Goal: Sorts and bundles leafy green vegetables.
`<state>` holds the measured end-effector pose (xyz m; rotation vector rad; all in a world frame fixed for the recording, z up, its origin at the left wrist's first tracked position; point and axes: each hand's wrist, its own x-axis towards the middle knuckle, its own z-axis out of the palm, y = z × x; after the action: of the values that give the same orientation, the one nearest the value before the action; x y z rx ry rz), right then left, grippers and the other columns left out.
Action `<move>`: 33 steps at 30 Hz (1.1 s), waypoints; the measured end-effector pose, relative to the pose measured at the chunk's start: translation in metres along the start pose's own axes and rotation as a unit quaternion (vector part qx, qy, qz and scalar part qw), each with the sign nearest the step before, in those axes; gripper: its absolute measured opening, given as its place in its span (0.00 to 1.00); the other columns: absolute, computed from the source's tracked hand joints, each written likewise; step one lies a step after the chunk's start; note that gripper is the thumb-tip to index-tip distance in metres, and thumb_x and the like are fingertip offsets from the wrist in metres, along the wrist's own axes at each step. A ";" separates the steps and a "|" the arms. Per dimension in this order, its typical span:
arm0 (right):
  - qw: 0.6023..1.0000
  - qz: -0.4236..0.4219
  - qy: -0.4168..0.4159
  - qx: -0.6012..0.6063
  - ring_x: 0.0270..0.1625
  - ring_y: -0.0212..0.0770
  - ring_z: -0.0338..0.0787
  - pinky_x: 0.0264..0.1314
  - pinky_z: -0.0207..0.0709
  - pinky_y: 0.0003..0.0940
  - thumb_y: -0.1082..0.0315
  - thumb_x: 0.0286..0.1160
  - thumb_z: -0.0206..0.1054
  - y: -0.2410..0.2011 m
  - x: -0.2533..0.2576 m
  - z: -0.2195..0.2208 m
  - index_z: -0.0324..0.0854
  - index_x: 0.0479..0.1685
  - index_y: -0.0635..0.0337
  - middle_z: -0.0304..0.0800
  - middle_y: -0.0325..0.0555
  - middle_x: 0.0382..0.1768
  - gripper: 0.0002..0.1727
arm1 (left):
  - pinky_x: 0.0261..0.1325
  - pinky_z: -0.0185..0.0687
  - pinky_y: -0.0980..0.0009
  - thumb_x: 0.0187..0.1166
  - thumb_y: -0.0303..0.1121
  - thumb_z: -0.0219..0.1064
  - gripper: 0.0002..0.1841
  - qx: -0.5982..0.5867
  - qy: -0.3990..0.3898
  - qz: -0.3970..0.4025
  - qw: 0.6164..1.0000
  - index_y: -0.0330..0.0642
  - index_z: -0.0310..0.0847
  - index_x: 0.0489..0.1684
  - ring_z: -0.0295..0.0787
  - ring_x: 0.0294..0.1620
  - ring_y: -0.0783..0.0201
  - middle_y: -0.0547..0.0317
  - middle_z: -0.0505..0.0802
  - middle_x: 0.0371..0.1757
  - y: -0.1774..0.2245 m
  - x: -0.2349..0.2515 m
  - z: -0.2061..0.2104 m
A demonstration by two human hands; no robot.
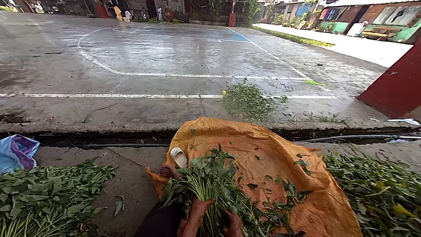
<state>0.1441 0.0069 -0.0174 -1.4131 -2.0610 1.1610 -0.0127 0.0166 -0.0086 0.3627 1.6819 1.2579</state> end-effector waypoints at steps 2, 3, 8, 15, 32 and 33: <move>1.000 0.010 -0.016 0.005 0.58 0.64 0.90 0.70 0.79 0.55 0.77 0.75 0.66 -0.002 -0.002 -0.003 0.87 0.65 0.71 0.90 0.70 0.55 0.19 | 0.72 0.78 0.59 0.55 0.17 0.85 0.46 0.009 -0.020 -0.020 1.000 0.25 0.61 0.79 0.82 0.70 0.51 0.33 0.82 0.70 0.004 -0.002 0.000; 0.999 0.019 -0.021 0.018 0.59 0.64 0.90 0.71 0.78 0.55 0.75 0.78 0.64 -0.002 -0.003 -0.003 0.86 0.64 0.73 0.89 0.71 0.56 0.18 | 0.70 0.80 0.59 0.54 0.17 0.85 0.46 0.014 -0.029 -0.025 0.999 0.25 0.62 0.78 0.84 0.67 0.52 0.34 0.84 0.68 0.006 -0.004 0.000; 0.951 0.159 0.026 0.265 0.78 0.61 0.76 0.84 0.64 0.54 0.59 0.94 0.48 -0.018 0.004 0.012 0.59 0.83 0.78 0.74 0.78 0.74 0.31 | 0.65 0.84 0.66 0.47 0.15 0.86 0.46 0.029 -0.083 0.043 0.995 0.22 0.64 0.74 0.87 0.60 0.59 0.36 0.86 0.62 0.002 -0.014 0.010; 0.961 0.168 0.116 0.189 0.71 0.67 0.82 0.79 0.68 0.58 0.69 0.94 0.44 -0.021 0.018 0.019 0.75 0.71 0.82 0.83 0.78 0.64 0.24 | 0.67 0.82 0.66 0.45 0.16 0.88 0.50 0.024 -0.048 0.062 0.997 0.22 0.61 0.76 0.86 0.63 0.58 0.35 0.85 0.64 0.002 -0.018 0.008; 0.952 0.154 0.205 0.170 0.42 0.57 0.87 0.52 0.78 0.58 0.60 0.95 0.42 -0.010 0.027 0.032 0.85 0.43 0.78 0.86 0.64 0.32 0.29 | 0.68 0.82 0.66 0.48 0.16 0.86 0.48 0.012 -0.047 0.073 0.996 0.22 0.61 0.76 0.86 0.63 0.58 0.35 0.85 0.64 0.000 -0.021 0.014; 0.965 0.161 0.176 0.105 0.45 0.63 0.89 0.56 0.78 0.61 0.63 0.95 0.44 -0.004 0.017 0.029 0.85 0.45 0.80 0.88 0.69 0.35 0.28 | 0.67 0.83 0.66 0.49 0.16 0.86 0.49 -0.002 -0.031 0.063 0.998 0.22 0.60 0.78 0.86 0.63 0.58 0.35 0.85 0.65 0.004 -0.020 0.012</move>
<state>0.1144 0.0096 -0.0332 -1.7431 -1.4590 1.1113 0.0058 0.0110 0.0057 0.5075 1.6249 1.3287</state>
